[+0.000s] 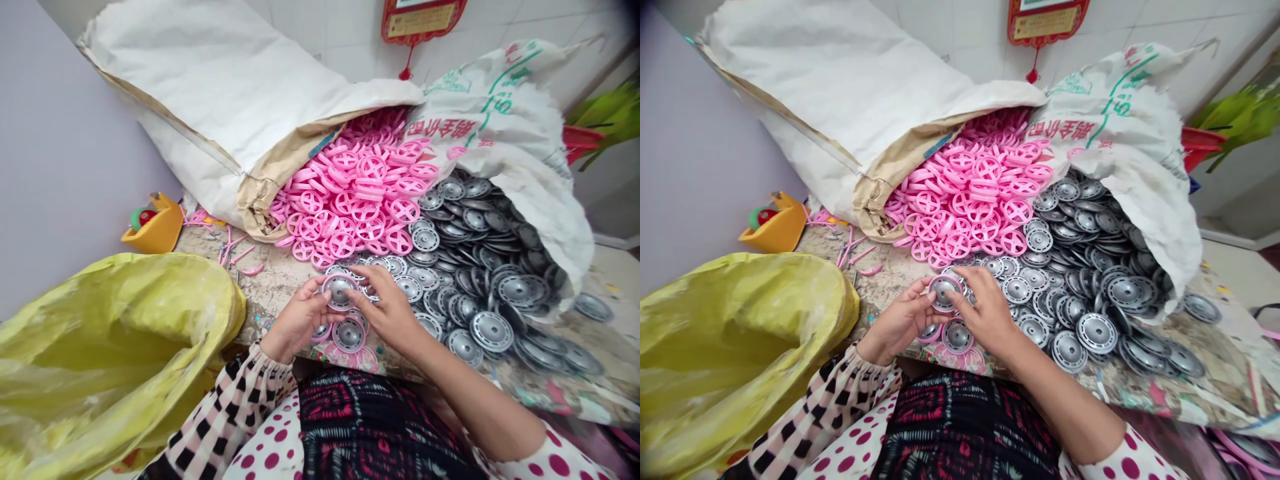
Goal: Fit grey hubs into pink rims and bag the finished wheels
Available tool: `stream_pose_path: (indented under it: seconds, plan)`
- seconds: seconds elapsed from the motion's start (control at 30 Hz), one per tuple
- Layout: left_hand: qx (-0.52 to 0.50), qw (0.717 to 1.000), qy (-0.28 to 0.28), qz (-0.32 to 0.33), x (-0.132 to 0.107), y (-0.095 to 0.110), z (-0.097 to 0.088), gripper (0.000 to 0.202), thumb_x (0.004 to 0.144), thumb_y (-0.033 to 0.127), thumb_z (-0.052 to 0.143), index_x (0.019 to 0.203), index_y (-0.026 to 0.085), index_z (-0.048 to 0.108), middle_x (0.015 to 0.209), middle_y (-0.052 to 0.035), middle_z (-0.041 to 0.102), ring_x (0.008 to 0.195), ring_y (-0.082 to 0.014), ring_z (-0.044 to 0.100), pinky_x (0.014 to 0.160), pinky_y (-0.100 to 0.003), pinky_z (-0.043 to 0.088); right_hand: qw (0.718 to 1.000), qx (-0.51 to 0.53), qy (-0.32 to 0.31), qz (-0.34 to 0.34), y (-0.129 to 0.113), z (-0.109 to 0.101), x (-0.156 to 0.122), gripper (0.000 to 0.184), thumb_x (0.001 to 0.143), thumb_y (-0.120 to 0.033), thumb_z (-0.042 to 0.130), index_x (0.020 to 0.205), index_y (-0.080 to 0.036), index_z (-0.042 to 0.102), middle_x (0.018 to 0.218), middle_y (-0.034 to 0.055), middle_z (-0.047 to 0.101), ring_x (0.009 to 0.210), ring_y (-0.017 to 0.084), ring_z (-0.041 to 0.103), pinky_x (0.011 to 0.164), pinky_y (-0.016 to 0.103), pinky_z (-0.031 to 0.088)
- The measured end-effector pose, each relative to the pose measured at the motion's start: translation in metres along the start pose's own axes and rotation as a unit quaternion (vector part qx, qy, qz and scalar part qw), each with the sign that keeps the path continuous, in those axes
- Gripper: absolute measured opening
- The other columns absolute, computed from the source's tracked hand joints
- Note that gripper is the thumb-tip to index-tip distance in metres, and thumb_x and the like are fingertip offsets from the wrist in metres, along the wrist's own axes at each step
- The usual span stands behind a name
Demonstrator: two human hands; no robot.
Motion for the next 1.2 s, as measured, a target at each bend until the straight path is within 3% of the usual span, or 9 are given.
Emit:
stream_pose_path:
  seconds: [0.13,0.33,0.53,0.67,0.8,0.93,1.07,1.13,1.2]
  plan:
    - [0.047,0.997,-0.059,0.001,-0.003,-0.005,0.011,0.046,0.071,0.023,0.075,0.109,0.022,0.048,0.093,-0.0021,0.065,0.077,-0.0144,0.065,0.074,-0.029,0.053,0.979,0.155,-0.059,0.121,0.005,-0.001,0.001,0.03,0.086,-0.037,0.058,0.111,-0.021,0.06,0.099,0.0054,0.066,0.082,0.018,0.061,0.074,0.033,0.05]
    - [0.209,0.974,0.016,0.089,-0.002,-0.026,0.009,0.038,0.069,0.017,0.072,0.097,0.022,0.048,0.072,0.0055,0.054,0.054,-0.0076,0.049,0.05,-0.019,0.04,0.968,0.191,-0.032,0.158,0.006,0.012,-0.012,0.019,0.082,-0.031,0.059,0.099,-0.021,0.063,0.089,0.0019,0.068,0.079,0.017,0.061,0.073,0.032,0.047]
    - [0.26,0.96,0.023,0.104,0.0,-0.022,0.004,0.032,0.069,0.017,0.068,0.096,0.02,0.05,0.075,0.0039,0.055,0.06,-0.0086,0.051,0.054,-0.019,0.043,0.973,0.162,-0.042,0.157,0.01,0.013,-0.013,0.023,0.084,-0.035,0.056,0.102,-0.021,0.063,0.095,0.0045,0.067,0.086,0.019,0.061,0.077,0.034,0.048]
    - [0.252,0.965,0.027,0.064,-0.003,0.002,-0.016,0.042,0.073,0.032,0.069,0.106,0.018,0.048,0.076,0.0012,0.06,0.056,-0.0108,0.055,0.053,-0.022,0.046,0.985,0.047,-0.104,0.126,0.014,0.005,-0.018,0.036,0.091,-0.043,0.049,0.117,-0.02,0.059,0.103,0.0081,0.064,0.094,0.021,0.059,0.082,0.036,0.048]
    - [0.259,0.957,0.124,0.029,-0.009,0.018,-0.054,0.044,0.076,0.038,0.062,0.11,0.017,0.046,0.068,-0.0004,0.062,0.052,-0.013,0.056,0.051,-0.023,0.045,0.964,-0.171,-0.2,0.038,0.01,0.01,-0.036,0.047,0.087,-0.043,0.058,0.127,-0.019,0.055,0.114,0.0127,0.057,0.106,0.028,0.053,0.089,0.043,0.045]
    - [0.312,0.926,0.212,-0.02,-0.013,0.013,-0.081,0.038,0.08,0.031,0.053,0.114,0.016,0.048,0.057,0.0006,0.058,0.044,-0.0128,0.049,0.042,-0.02,0.036,0.93,-0.285,-0.231,-0.009,0.005,0.02,-0.045,0.065,0.076,-0.047,0.07,0.132,-0.021,0.051,0.118,0.0148,0.054,0.103,0.031,0.052,0.085,0.044,0.046]
    - [0.402,0.882,0.239,-0.063,-0.014,0.004,-0.091,0.042,0.086,0.03,0.043,0.125,0.017,0.048,0.054,0.0013,0.055,0.042,-0.0148,0.048,0.043,-0.023,0.036,0.91,-0.331,-0.243,-0.05,0.002,0.024,-0.046,0.066,0.073,-0.048,0.072,0.131,-0.022,0.052,0.117,0.0139,0.055,0.101,0.031,0.053,0.082,0.043,0.045]
    - [0.49,0.835,0.241,-0.073,-0.014,0.003,-0.092,0.044,0.088,0.033,0.04,0.128,0.017,0.048,0.054,0.0005,0.055,0.044,-0.0173,0.051,0.049,-0.027,0.04,0.903,-0.339,-0.255,-0.066,0.004,0.023,-0.046,0.059,0.076,-0.044,0.069,0.127,-0.019,0.055,0.112,0.0128,0.058,0.099,0.03,0.053,0.081,0.042,0.044]
    - [0.6,0.764,0.228,-0.065,-0.016,0.006,-0.091,0.047,0.089,0.039,0.039,0.131,0.019,0.049,0.062,-0.0031,0.061,0.055,-0.0216,0.06,0.061,-0.031,0.044,0.904,-0.332,-0.261,-0.073,0.006,0.021,-0.047,0.054,0.079,-0.041,0.065,0.126,-0.015,0.057,0.109,0.0121,0.059,0.098,0.029,0.053,0.082,0.041,0.043]
Point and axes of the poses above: each hand's wrist, its own x-axis towards the middle knuckle, its own z-axis out of the palm, y = z × x, the point moved 2 cm from there along x, towards the middle knuckle
